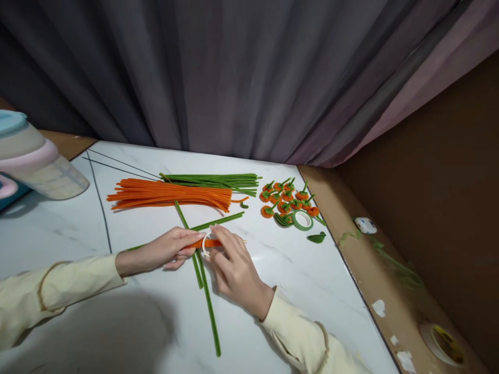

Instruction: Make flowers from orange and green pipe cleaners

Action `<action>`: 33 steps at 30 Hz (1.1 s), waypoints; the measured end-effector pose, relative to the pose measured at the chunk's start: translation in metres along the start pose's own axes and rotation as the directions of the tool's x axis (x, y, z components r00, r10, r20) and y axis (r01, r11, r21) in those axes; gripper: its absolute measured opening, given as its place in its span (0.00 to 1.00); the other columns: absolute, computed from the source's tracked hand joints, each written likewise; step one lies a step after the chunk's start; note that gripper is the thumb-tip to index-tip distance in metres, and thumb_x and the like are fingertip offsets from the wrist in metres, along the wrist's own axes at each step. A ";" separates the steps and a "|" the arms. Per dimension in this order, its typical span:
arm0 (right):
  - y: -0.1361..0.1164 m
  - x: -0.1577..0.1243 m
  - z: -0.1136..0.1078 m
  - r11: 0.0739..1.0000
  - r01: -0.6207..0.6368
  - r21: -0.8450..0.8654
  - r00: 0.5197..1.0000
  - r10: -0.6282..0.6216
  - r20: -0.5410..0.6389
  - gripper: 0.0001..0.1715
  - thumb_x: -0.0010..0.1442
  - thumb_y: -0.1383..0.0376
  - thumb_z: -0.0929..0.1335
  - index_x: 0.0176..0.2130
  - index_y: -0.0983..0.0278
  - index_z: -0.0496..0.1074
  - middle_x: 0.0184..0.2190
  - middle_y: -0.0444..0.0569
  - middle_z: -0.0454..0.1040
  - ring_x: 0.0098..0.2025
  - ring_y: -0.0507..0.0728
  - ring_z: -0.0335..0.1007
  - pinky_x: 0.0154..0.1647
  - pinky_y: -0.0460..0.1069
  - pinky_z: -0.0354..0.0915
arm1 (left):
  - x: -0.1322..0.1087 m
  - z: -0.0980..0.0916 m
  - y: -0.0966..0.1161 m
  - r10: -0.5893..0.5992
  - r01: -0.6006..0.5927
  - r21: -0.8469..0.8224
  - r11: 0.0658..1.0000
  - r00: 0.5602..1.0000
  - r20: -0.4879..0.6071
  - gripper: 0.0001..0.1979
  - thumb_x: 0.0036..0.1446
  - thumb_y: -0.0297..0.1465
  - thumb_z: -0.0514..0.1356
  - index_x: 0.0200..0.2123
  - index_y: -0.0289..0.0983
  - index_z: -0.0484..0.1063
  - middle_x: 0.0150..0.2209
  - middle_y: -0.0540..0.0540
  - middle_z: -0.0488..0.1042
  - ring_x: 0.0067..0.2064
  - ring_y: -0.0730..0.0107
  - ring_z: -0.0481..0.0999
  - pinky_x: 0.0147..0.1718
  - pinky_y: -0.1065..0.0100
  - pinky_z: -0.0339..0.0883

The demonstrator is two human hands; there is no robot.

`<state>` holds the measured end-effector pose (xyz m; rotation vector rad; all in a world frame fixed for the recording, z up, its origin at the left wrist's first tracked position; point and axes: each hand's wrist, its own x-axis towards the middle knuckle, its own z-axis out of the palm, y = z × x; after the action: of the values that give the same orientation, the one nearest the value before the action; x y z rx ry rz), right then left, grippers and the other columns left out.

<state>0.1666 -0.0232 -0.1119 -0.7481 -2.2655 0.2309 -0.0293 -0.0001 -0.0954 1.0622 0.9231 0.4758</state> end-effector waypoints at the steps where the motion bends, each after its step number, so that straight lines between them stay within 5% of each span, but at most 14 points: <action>1: 0.000 0.000 0.000 1.000 0.002 0.008 1.000 -0.002 -0.003 0.07 0.59 0.74 0.63 0.38 0.66 0.67 0.56 0.63 0.61 0.58 0.64 0.57 0.50 0.60 0.63 | 0.000 0.000 0.000 0.000 0.000 -0.006 1.000 1.000 -0.004 0.21 0.59 0.46 0.51 0.22 0.37 0.52 0.16 0.59 0.50 0.11 0.84 0.50 0.10 0.76 0.42; 8: -0.003 -0.002 -0.004 1.000 0.026 0.014 0.991 -0.024 -0.128 0.11 0.56 0.76 0.64 0.39 0.65 0.67 0.55 0.61 0.63 0.57 0.64 0.59 0.51 0.60 0.63 | 0.000 0.001 0.001 -0.009 0.008 -0.014 1.000 1.000 -0.010 0.22 0.59 0.46 0.51 0.22 0.38 0.52 0.15 0.59 0.49 0.11 0.84 0.49 0.10 0.76 0.40; 33: -0.001 -0.003 -0.002 0.998 0.059 -0.009 0.996 -0.059 -0.061 0.13 0.58 0.77 0.63 0.42 0.65 0.67 0.56 0.60 0.62 0.57 0.65 0.56 0.49 0.62 0.64 | 0.001 -0.001 -0.001 0.013 -0.013 -0.018 1.000 1.000 0.018 0.22 0.58 0.45 0.53 0.20 0.37 0.52 0.15 0.59 0.50 0.11 0.85 0.49 0.09 0.78 0.43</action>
<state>0.1694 -0.0252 -0.1116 -0.6821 -2.2281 0.1694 -0.0292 0.0009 -0.0969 1.0551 0.8946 0.4833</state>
